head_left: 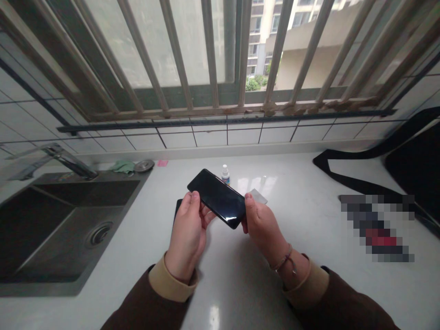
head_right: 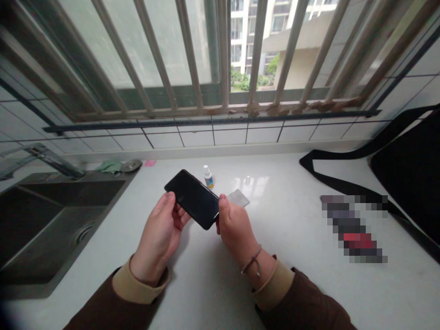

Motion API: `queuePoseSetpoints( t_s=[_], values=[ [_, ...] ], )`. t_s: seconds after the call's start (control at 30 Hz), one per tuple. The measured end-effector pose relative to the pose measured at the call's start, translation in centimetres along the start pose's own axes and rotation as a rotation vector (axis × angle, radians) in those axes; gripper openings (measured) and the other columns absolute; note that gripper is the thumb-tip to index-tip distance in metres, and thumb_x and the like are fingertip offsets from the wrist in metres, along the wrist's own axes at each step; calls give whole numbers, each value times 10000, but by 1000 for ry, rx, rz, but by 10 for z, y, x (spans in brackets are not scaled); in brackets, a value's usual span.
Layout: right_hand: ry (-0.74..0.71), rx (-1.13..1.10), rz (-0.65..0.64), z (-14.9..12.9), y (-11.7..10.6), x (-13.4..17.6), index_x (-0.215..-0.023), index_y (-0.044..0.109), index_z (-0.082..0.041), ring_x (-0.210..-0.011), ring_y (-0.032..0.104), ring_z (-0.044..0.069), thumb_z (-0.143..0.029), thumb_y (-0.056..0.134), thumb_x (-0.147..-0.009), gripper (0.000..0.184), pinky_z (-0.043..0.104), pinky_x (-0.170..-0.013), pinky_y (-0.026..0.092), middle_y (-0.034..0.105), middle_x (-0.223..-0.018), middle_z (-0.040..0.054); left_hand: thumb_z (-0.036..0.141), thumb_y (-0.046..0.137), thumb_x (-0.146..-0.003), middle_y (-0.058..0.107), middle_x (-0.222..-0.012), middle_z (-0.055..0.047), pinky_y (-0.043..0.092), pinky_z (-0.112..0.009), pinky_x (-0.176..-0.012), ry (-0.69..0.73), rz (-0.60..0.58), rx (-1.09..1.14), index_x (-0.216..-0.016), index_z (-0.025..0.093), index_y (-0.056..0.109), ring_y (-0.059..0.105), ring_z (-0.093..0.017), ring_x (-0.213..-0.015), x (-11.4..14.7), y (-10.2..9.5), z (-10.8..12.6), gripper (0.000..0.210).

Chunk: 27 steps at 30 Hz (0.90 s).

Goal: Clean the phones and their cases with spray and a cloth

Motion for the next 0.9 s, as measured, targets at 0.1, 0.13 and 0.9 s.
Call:
queuePoseSetpoints(
  t_s=[0.1,0.13,0.9],
  values=[
    [49,-143,-67,6,7,0,-515,561,-228,-460,551,135,-812,164,-1069,897,279,-547,429,580,-469,39,363,750,-997,702,-848,15,552,-201,-649,57,5,-2,-1063,198,647,667,-105,-702,-1,-1,2,205],
    [53,-179,-125,7,11,1,-551,593,-217,-466,570,135,-834,202,-1055,887,270,-531,432,614,-497,46,367,754,-995,704,-863,14,556,-199,-661,70,9,1,-1054,198,642,671,-103,-718,-1,-1,3,211],
    [-35,-230,-171,1,11,-3,-1268,667,-199,-668,664,194,-552,558,-1056,426,296,-627,484,719,-751,6,542,760,-916,718,-801,-40,465,-280,-625,-12,-96,-460,-978,171,753,623,-181,-655,-7,-8,-4,376]
  ],
)
Point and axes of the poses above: each hand's wrist, its own x-axis away from the middle knuckle, its own y-axis out of the palm, z = x × y, the point moved 5 cm from there along -x, towards the middle knuckle
